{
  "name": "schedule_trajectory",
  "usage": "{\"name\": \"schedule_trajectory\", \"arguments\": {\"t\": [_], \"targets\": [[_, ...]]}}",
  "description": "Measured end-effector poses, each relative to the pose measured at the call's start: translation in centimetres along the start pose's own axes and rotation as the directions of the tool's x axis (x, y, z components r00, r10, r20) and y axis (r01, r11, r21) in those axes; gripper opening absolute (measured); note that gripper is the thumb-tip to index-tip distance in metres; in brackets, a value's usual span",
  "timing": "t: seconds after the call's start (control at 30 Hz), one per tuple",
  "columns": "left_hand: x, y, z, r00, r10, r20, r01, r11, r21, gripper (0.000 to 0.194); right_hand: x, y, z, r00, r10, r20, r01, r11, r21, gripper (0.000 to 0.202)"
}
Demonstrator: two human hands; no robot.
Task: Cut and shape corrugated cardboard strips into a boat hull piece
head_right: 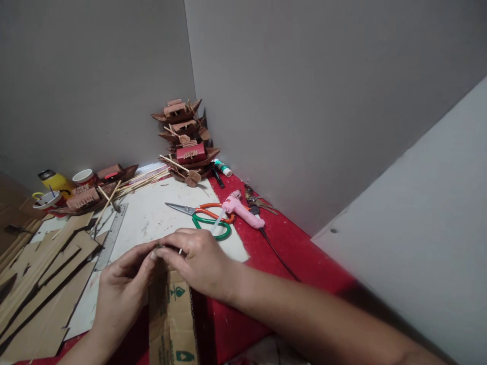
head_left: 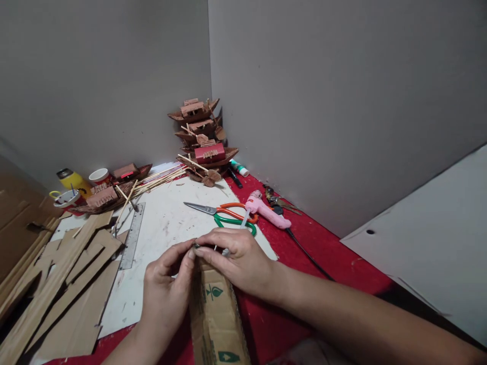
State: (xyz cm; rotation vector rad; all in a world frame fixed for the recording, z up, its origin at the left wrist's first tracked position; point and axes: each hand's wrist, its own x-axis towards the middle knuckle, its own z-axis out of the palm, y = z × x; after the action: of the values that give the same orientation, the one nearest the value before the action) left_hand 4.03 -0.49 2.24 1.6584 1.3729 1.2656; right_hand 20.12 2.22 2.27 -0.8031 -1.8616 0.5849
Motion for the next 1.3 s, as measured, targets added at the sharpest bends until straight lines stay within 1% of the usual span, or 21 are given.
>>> {"name": "schedule_trajectory", "arguments": {"t": [0.07, 0.17, 0.27, 0.37, 0.43, 0.53, 0.63, 0.7, 0.73, 0.77, 0.8, 0.83, 0.9, 0.93, 0.97, 1.03, 1.1, 1.2, 1.3], "targets": [[-0.1, 0.1, 0.1, 1.000, -0.025, 0.005, 0.025, 1.000, -0.014, 0.019, 0.1, 0.0, -0.1, 1.000, -0.012, -0.018, 0.011, 1.000, -0.010, 0.012], [-0.2, 0.2, 0.1, 0.998, -0.067, 0.011, 0.068, 0.997, -0.036, 0.022, 0.2, 0.0, -0.3, 0.996, 0.011, -0.083, -0.011, 1.000, 0.004, 0.015], [0.1, 0.1, 0.0, 0.993, -0.119, 0.013, 0.120, 0.989, -0.087, 0.022, 0.4, 0.2, -0.7, 0.984, 0.071, -0.164, -0.063, 0.996, 0.056, 0.018], [0.9, -0.4, -0.2, 0.983, -0.185, 0.007, 0.182, 0.963, -0.199, 0.020, 0.7, 0.0, -1.7, 0.963, 0.157, -0.219, -0.137, 0.985, 0.103, 0.020], [1.5, -0.7, -0.6, 0.966, -0.256, -0.021, 0.238, 0.923, -0.301, 0.022, 0.9, -0.5, -2.7, 0.950, 0.172, -0.260, -0.157, 0.985, 0.077, 0.022], [2.4, -1.4, -1.3, 0.921, -0.385, -0.067, 0.314, 0.832, -0.458, 0.027, 0.9, -1.5, -4.6, 0.926, 0.124, -0.356, -0.153, 0.987, -0.056, 0.032], [3.1, -2.1, -2.0, 0.883, -0.468, -0.037, 0.380, 0.759, -0.529, 0.031, 0.7, -1.6, -6.7, 0.903, 0.106, -0.417, -0.182, 0.972, -0.147, 0.041], [3.6, -2.6, -2.5, 0.856, -0.515, -0.034, 0.426, 0.741, -0.519, 0.033, 0.4, -0.7, -8.0, 0.913, 0.131, -0.387, -0.233, 0.945, -0.230, 0.035], [3.9, -2.8, -2.8, 0.842, -0.538, -0.044, 0.445, 0.737, -0.509, 0.033, 0.2, -0.1, -8.6, 0.926, 0.150, -0.345, -0.261, 0.917, -0.303, 0.028], [4.2, -3.0, -3.0, 0.828, -0.558, -0.057, 0.461, 0.735, -0.498, 0.033, 0.0, 0.6, -9.1, 0.939, 0.181, -0.292, -0.291, 0.870, -0.397, 0.019], [4.5, -3.2, -3.3, 0.820, -0.569, -0.063, 0.472, 0.734, -0.489, 0.032, -0.1, 1.4, -9.6, 0.948, 0.224, -0.227, -0.311, 0.806, -0.503, 0.018], [4.9, -3.3, -3.5, 0.816, -0.574, -0.059, 0.480, 0.732, -0.483, 0.031, -0.3, 2.1, -10.0, 0.944, 0.282, -0.172, -0.326, 0.724, -0.607, 0.024], [5.3, -3.6, -3.8, 0.821, -0.570, -0.035, 0.486, 0.730, -0.480, 0.031, -0.6, 3.4, -10.6, 0.910, 0.407, -0.084, -0.325, 0.572, -0.753, 0.034], [5.4, -3.7, -3.8, 0.824, -0.567, -0.022, 0.489, 0.729, -0.478, 0.032, -0.8, 3.9, -10.8, 0.880, 0.473, -0.051, -0.325, 0.519, -0.790, 0.036], [5.5, -3.7, -3.9, 0.828, -0.561, -0.008, 0.489, 0.728, -0.480, 0.033, -0.9, 4.3, -10.8, 0.848, 0.529, -0.026, -0.327, 0.485, -0.812, 0.037], [5.3, -3.6, -3.9, 0.838, -0.545, 0.026, 0.486, 0.724, -0.489, 0.035, -1.0, 5.0, -10.7, 0.797, 0.604, 0.005, -0.338, 0.453, -0.825, 0.036], [4.9, -3.3, -3.8, 0.851, -0.520, 0.070, 0.479, 0.716, -0.508, 0.036, -1.1, 5.5, -10.4, 0.777, 0.630, 0.012, -0.349, 0.446, -0.824, 0.034], [4.3, -2.6, -3.7, 0.869, -0.474, 0.141, 0.469, 0.700, -0.539, 0.037, -1.3, 6.3, -9.9, 0.774, 0.633, 0.001, -0.368, 0.450, -0.814, 0.030], [3.8, -2.1, -3.9, 0.874, -0.437, 0.215, 0.477, 0.683, -0.552, 0.037, -1.4, 7.1, -9.8, 0.786, 0.618, -0.014, -0.386, 0.472, -0.793, 0.027]]}}
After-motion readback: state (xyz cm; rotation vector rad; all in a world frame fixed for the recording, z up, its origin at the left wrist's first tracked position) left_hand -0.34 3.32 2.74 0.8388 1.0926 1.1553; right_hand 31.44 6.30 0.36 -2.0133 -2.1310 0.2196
